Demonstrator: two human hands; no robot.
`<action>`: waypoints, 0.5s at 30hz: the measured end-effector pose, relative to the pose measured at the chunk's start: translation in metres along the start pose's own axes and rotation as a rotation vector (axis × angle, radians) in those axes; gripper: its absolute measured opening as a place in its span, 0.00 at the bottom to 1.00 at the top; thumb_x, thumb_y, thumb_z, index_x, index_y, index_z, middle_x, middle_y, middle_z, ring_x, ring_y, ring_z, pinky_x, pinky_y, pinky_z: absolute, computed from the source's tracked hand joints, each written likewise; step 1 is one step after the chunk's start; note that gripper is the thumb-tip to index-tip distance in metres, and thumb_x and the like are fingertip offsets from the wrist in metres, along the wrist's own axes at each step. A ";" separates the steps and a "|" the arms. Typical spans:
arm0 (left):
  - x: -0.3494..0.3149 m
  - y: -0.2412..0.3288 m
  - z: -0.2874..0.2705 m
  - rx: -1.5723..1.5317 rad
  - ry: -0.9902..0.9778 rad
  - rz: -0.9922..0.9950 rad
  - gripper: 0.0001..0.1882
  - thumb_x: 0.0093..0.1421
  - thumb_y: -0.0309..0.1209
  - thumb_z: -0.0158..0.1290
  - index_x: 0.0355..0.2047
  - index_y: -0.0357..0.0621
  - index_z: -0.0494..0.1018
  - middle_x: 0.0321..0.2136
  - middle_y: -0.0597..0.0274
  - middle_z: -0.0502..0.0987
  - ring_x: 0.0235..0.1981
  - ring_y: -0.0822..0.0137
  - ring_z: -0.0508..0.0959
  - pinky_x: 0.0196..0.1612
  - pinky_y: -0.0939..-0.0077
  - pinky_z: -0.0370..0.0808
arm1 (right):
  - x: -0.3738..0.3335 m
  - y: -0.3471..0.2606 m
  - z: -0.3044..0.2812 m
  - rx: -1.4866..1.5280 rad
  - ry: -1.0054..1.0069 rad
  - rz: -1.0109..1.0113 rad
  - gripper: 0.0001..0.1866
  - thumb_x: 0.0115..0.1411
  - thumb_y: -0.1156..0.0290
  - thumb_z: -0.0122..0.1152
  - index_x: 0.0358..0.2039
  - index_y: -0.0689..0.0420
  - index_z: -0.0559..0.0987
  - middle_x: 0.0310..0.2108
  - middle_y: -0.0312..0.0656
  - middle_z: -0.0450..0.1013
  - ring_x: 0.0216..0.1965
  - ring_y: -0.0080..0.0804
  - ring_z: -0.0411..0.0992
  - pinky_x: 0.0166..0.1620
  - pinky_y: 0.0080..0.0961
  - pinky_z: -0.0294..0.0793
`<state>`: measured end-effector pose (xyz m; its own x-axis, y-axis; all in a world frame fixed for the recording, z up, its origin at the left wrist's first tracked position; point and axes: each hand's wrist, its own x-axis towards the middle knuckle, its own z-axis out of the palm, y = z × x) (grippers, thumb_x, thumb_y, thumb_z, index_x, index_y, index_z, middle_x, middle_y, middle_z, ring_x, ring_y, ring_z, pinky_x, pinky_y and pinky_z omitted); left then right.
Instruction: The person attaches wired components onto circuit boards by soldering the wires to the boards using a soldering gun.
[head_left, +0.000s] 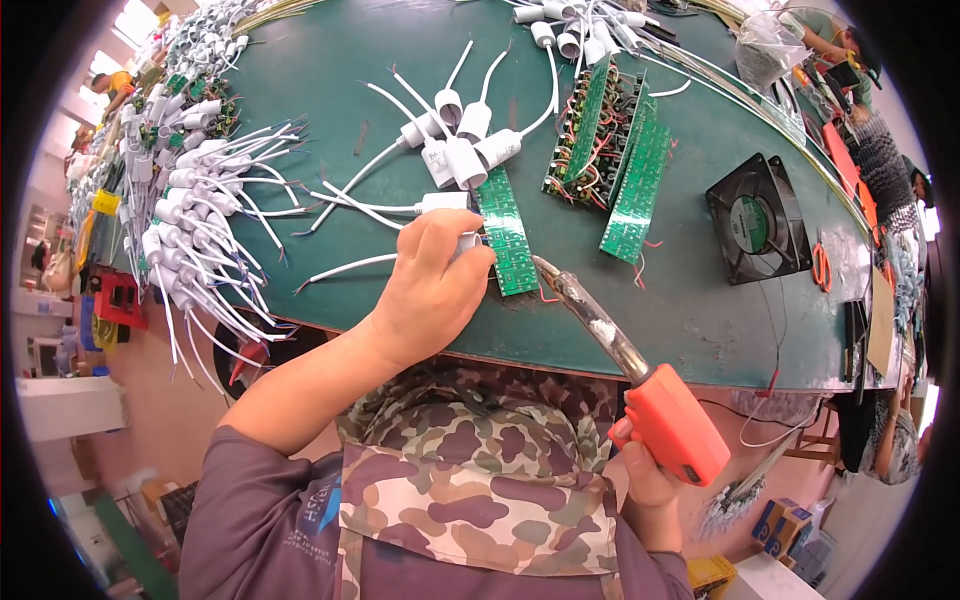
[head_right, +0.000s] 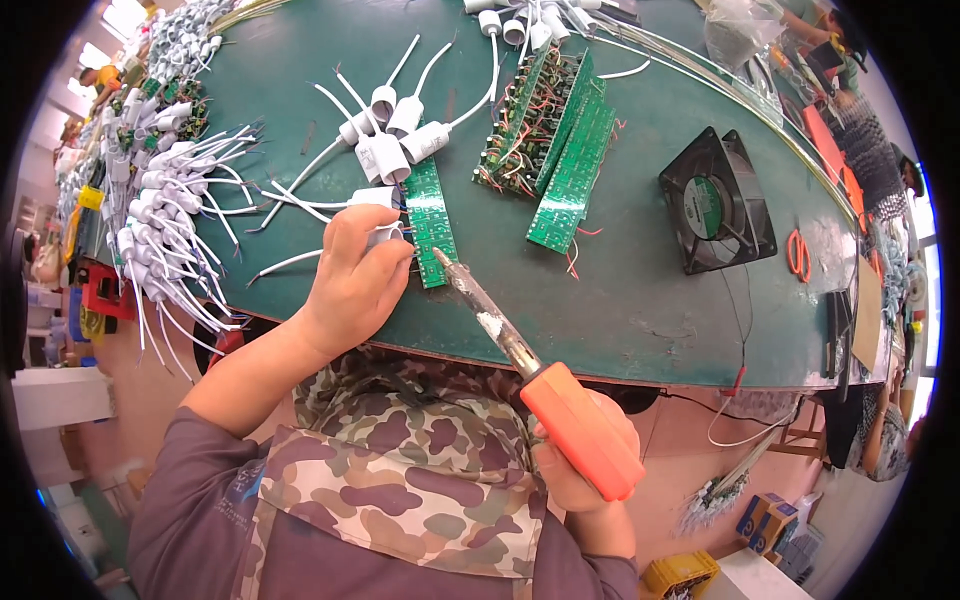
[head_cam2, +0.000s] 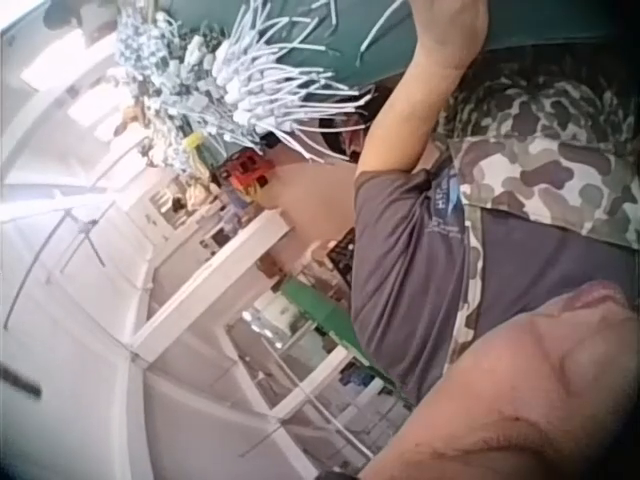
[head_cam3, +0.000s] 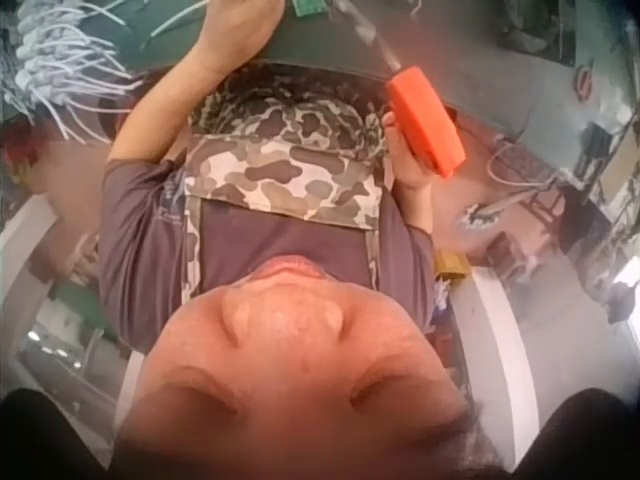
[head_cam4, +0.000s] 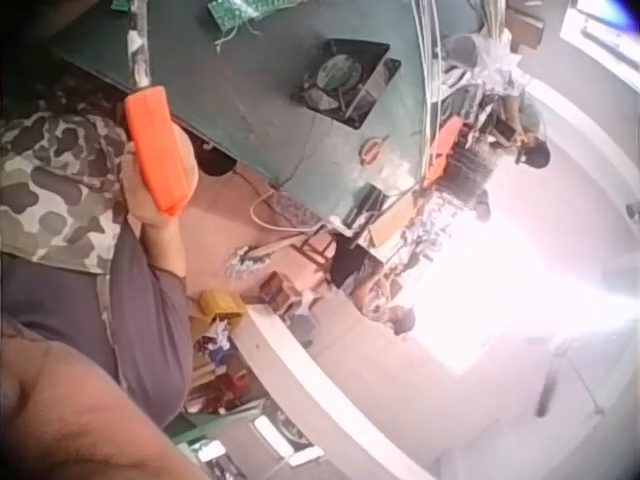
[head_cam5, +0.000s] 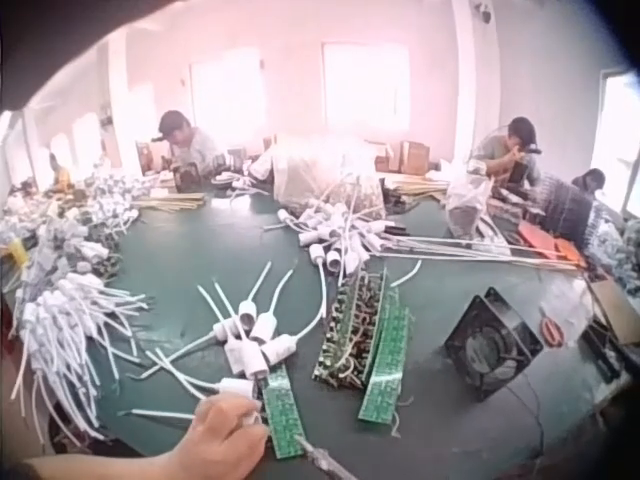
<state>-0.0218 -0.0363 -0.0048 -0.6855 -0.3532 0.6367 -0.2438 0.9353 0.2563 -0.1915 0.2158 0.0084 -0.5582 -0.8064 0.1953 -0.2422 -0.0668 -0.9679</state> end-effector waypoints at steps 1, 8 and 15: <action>0.000 0.000 0.000 0.023 -0.014 -0.010 0.14 0.46 0.18 0.60 0.34 0.40 0.72 0.46 0.51 0.68 0.46 0.50 0.71 0.49 0.60 0.67 | 0.001 0.001 0.000 0.000 -0.001 0.005 0.09 0.53 0.67 0.65 0.29 0.61 0.80 0.26 0.40 0.76 0.29 0.39 0.75 0.35 0.31 0.75; 0.002 0.001 -0.003 0.081 -0.064 -0.028 0.14 0.45 0.18 0.60 0.33 0.40 0.72 0.47 0.53 0.68 0.52 0.49 0.70 0.53 0.59 0.65 | 0.004 0.007 0.002 0.009 -0.036 0.034 0.07 0.51 0.72 0.65 0.29 0.60 0.80 0.26 0.40 0.76 0.30 0.39 0.75 0.36 0.31 0.76; 0.003 -0.001 0.001 0.101 -0.051 0.005 0.11 0.45 0.22 0.56 0.32 0.38 0.72 0.44 0.54 0.69 0.51 0.54 0.71 0.51 0.62 0.63 | 0.010 0.021 0.001 -0.184 -0.088 0.036 0.11 0.48 0.78 0.66 0.34 0.63 0.80 0.35 0.45 0.78 0.34 0.39 0.77 0.41 0.30 0.76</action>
<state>-0.0244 -0.0386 -0.0036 -0.7201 -0.3497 0.5993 -0.3064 0.9352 0.1775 -0.2016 0.2058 -0.0105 -0.4994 -0.8552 0.1386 -0.3687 0.0650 -0.9273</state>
